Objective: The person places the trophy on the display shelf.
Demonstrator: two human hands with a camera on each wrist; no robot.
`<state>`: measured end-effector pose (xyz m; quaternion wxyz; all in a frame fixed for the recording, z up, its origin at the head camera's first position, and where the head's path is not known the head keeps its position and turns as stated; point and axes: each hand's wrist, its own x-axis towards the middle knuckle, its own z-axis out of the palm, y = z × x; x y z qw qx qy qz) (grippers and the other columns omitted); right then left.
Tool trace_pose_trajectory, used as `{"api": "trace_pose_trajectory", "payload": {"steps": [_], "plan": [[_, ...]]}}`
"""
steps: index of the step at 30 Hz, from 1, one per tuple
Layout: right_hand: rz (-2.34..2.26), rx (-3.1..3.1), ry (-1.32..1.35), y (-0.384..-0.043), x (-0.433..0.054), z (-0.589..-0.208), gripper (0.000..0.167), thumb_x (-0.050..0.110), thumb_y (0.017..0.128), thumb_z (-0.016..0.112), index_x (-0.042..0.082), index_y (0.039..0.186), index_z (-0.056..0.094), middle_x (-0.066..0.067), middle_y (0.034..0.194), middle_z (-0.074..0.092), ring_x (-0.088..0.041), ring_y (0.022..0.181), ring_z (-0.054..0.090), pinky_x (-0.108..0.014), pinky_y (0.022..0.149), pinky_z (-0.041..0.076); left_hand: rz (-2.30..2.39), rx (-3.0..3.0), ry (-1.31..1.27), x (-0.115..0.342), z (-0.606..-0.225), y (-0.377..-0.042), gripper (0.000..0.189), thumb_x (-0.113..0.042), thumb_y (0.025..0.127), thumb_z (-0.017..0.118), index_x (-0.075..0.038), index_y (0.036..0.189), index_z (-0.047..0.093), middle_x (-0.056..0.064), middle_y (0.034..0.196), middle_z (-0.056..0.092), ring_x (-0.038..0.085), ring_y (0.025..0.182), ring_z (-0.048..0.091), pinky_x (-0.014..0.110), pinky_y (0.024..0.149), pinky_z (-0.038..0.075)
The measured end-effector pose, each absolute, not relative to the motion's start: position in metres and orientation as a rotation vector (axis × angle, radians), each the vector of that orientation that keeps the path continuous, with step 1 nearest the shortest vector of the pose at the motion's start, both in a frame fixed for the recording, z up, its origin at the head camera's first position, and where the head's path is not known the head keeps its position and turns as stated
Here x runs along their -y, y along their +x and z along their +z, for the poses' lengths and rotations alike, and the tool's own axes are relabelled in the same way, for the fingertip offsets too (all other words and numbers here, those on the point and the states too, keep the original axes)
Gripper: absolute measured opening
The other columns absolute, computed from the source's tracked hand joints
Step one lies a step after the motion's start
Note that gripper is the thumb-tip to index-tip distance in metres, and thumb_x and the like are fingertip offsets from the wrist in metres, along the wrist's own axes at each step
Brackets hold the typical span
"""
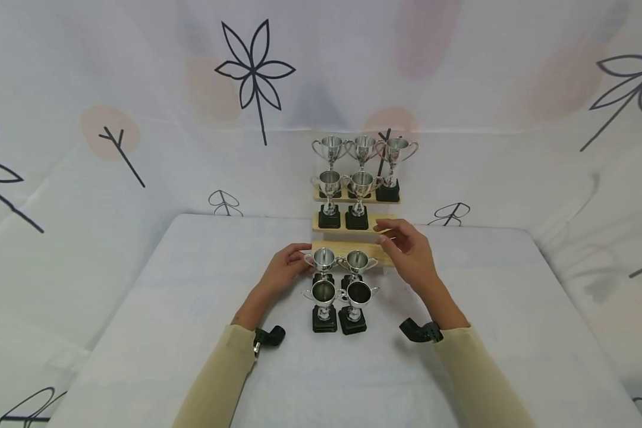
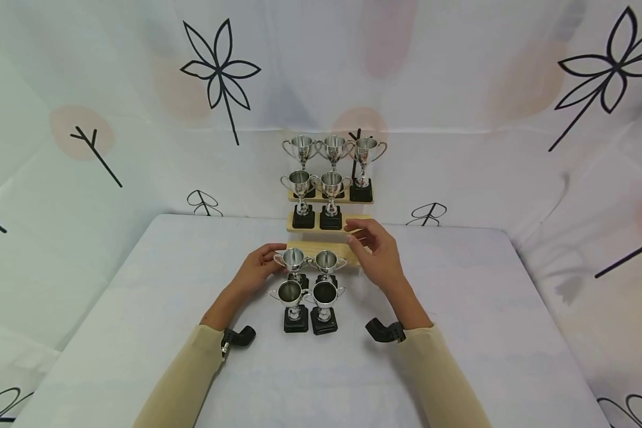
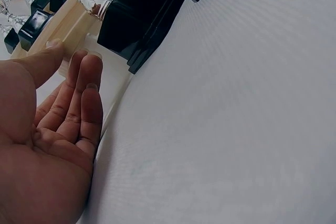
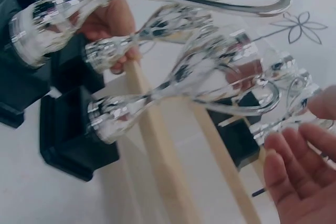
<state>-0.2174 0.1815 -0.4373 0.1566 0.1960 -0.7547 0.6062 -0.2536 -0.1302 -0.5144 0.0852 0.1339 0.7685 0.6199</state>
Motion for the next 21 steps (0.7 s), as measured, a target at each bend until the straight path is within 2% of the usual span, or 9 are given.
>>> {"api": "trace_pose_trajectory", "payload": {"steps": [6, 8, 14, 21], "plan": [[1.810, 2.168, 0.787, -0.213, -0.187, -0.448, 0.041, -0.010, 0.101, 0.055, -0.005, 0.141, 0.061, -0.027, 0.128, 0.066, -0.021, 0.117, 0.065, -0.025, 0.100, 0.052, 1.853, -2.283, 0.403, 0.130, -0.514, -0.253, 0.047, -0.015, 0.104, 0.070, -0.002, 0.147, 0.056, 0.011, 0.101, 0.076, 0.015, 0.091, 0.073, 0.028, 0.086, 0.054], [1.845, 2.158, 0.892, -0.213, -0.188, -0.450, 0.045, -0.013, 0.099, 0.053, -0.007, 0.143, 0.058, -0.027, 0.131, 0.064, -0.024, 0.122, 0.063, -0.029, 0.103, 0.051, 1.858, -2.282, 0.403, 0.130, -0.515, -0.254, 0.047, -0.015, 0.104, 0.071, -0.003, 0.147, 0.056, 0.011, 0.101, 0.076, 0.016, 0.091, 0.073, 0.028, 0.087, 0.054], [1.892, 2.163, 1.103, -0.214, -0.192, -0.457, 0.050, -0.013, 0.094, 0.054, -0.008, 0.144, 0.054, -0.028, 0.137, 0.061, -0.029, 0.130, 0.060, -0.039, 0.110, 0.049, 1.866, -2.271, 0.404, 0.130, -0.517, -0.255, 0.046, -0.014, 0.104, 0.070, -0.004, 0.146, 0.057, 0.009, 0.100, 0.075, 0.016, 0.091, 0.073, 0.028, 0.086, 0.054], [1.911, 2.220, 1.217, -0.216, -0.194, -0.467, 0.061, -0.020, 0.085, 0.050, -0.011, 0.146, 0.051, -0.030, 0.147, 0.054, -0.014, 0.139, 0.054, -0.029, 0.117, 0.041, 1.869, -2.267, 0.397, 0.129, -0.515, -0.253, 0.046, -0.014, 0.104, 0.070, -0.003, 0.146, 0.057, 0.009, 0.101, 0.075, 0.016, 0.091, 0.074, 0.028, 0.085, 0.055]]}}
